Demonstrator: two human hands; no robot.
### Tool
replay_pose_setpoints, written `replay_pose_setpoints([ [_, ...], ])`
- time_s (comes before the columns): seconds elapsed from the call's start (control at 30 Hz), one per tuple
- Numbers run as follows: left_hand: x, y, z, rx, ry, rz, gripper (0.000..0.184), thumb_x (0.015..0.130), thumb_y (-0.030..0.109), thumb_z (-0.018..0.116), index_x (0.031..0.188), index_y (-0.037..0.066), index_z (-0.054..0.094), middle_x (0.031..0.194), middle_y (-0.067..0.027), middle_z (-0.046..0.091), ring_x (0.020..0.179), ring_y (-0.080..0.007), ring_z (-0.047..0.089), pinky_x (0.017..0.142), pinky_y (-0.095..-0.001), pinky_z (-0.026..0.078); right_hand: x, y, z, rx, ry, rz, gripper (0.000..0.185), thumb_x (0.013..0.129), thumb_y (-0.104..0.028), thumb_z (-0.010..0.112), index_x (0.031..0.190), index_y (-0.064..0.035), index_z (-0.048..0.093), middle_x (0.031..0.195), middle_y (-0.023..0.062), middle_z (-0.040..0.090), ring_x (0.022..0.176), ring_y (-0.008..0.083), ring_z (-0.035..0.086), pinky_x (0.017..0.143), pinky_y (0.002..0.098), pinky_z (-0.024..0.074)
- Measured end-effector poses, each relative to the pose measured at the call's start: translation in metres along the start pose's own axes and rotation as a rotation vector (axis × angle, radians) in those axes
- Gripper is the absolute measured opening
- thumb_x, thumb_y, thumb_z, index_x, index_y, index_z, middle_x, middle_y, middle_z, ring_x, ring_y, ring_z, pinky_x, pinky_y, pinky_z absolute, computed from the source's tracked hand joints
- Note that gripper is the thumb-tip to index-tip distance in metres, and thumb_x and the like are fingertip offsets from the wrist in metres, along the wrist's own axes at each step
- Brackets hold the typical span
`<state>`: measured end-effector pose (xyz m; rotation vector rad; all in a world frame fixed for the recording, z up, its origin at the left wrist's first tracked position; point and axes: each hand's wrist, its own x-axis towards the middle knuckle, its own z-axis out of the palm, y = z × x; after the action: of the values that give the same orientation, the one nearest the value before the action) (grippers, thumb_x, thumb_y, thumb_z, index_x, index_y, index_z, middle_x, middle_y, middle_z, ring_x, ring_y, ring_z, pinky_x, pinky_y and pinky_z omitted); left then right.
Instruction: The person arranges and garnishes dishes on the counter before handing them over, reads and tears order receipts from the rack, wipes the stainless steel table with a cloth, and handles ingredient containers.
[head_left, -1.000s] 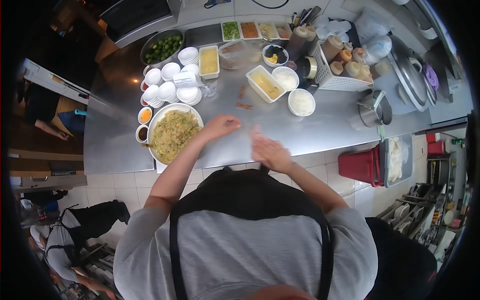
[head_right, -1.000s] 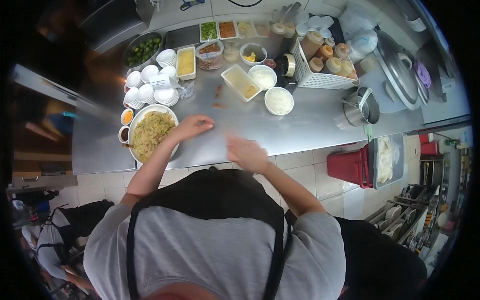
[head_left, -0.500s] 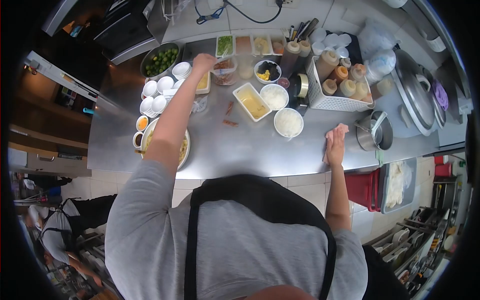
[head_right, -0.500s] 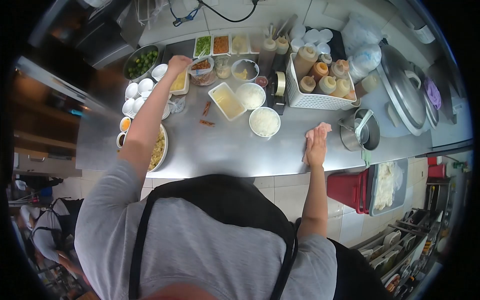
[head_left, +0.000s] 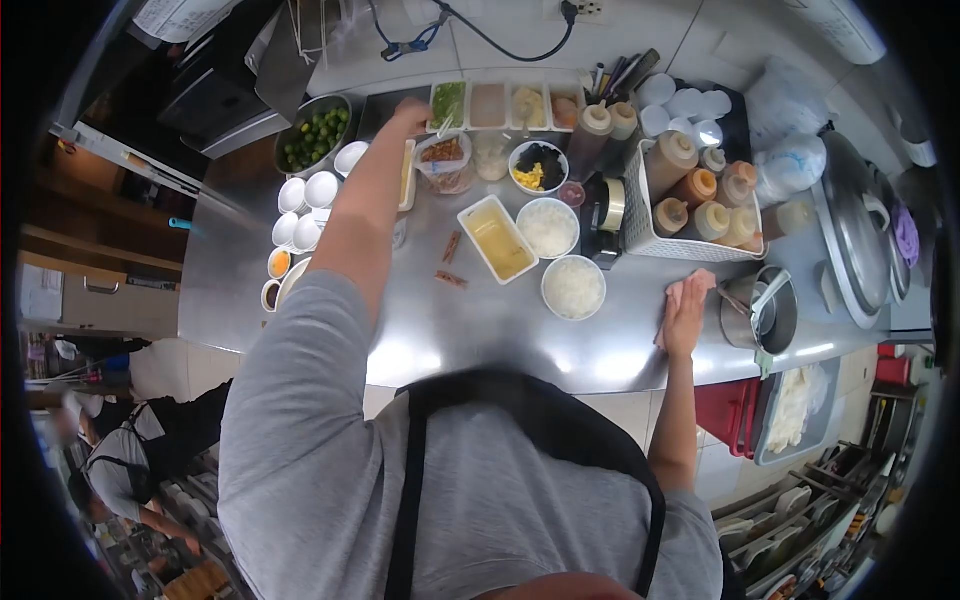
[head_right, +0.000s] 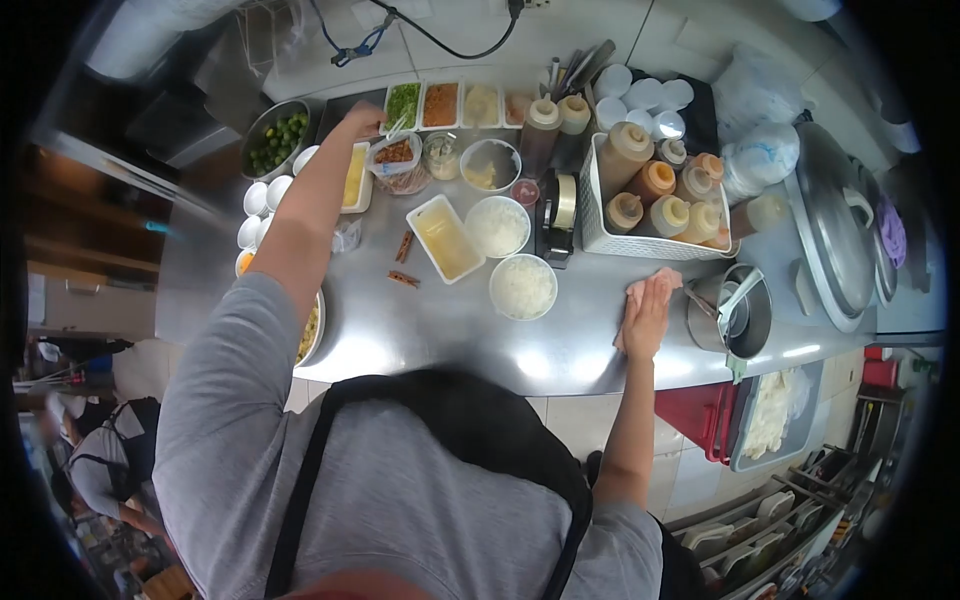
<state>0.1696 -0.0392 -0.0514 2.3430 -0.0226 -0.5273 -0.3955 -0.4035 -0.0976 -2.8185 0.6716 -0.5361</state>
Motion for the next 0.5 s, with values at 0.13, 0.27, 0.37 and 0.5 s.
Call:
replay_pose_setpoints([
  [0.13, -0.044, 0.028, -0.021, -0.243, -0.174, -0.033, 0.015, 0.067, 0.004, 0.061, 0.081, -0.001, 0.060, 0.075, -0.0104, 0.059, 0.064, -0.0181, 0.060, 0.056, -0.0269, 0.053, 0.004, 0.004, 0.007, -0.037, 0.016, 0.008, 0.047, 0.085, -0.025, 0.045, 0.125, -0.0017, 0.039, 0.130, 0.0177, 0.037, 0.124, 0.0298, 0.031, 0.100, 0.0422, 0.0253],
  [0.27, -0.050, 0.032, -0.044, -0.281, -0.206, -0.007, 0.016, 0.068, 0.005, 0.060, 0.082, -0.003, 0.057, 0.078, -0.0112, 0.060, 0.064, -0.0185, 0.060, 0.056, -0.0269, 0.054, 0.002, 0.005, 0.008, -0.017, 0.016, 0.003, 0.048, 0.084, -0.026, 0.047, 0.125, -0.0023, 0.039, 0.130, 0.0179, 0.037, 0.124, 0.0299, 0.032, 0.100, 0.0417, 0.0251],
  [0.37, -0.080, 0.028, -0.064, -0.326, -0.252, 0.053, 0.016, 0.072, 0.008, 0.058, 0.085, -0.002, 0.056, 0.080, -0.0100, 0.059, 0.069, -0.0177, 0.060, 0.064, -0.0273, 0.053, 0.003, 0.005, 0.007, -0.009, 0.029, -0.026, 0.051, 0.083, -0.028, 0.049, 0.126, -0.0022, 0.039, 0.130, 0.0176, 0.038, 0.124, 0.0301, 0.031, 0.100, 0.0410, 0.0246],
  [0.5, -0.161, 0.010, -0.084, -0.329, -0.280, 0.158, 0.012, 0.076, 0.012, 0.057, 0.083, 0.003, 0.054, 0.080, -0.0064, 0.058, 0.073, -0.0135, 0.059, 0.068, -0.0257, 0.050, 0.001, 0.004, 0.000, 0.091, 0.033, 0.081, 0.046, 0.082, -0.025, 0.052, 0.121, -0.0017, 0.044, 0.127, 0.0192, 0.041, 0.119, 0.0324, 0.037, 0.098, 0.0398, 0.0292],
])
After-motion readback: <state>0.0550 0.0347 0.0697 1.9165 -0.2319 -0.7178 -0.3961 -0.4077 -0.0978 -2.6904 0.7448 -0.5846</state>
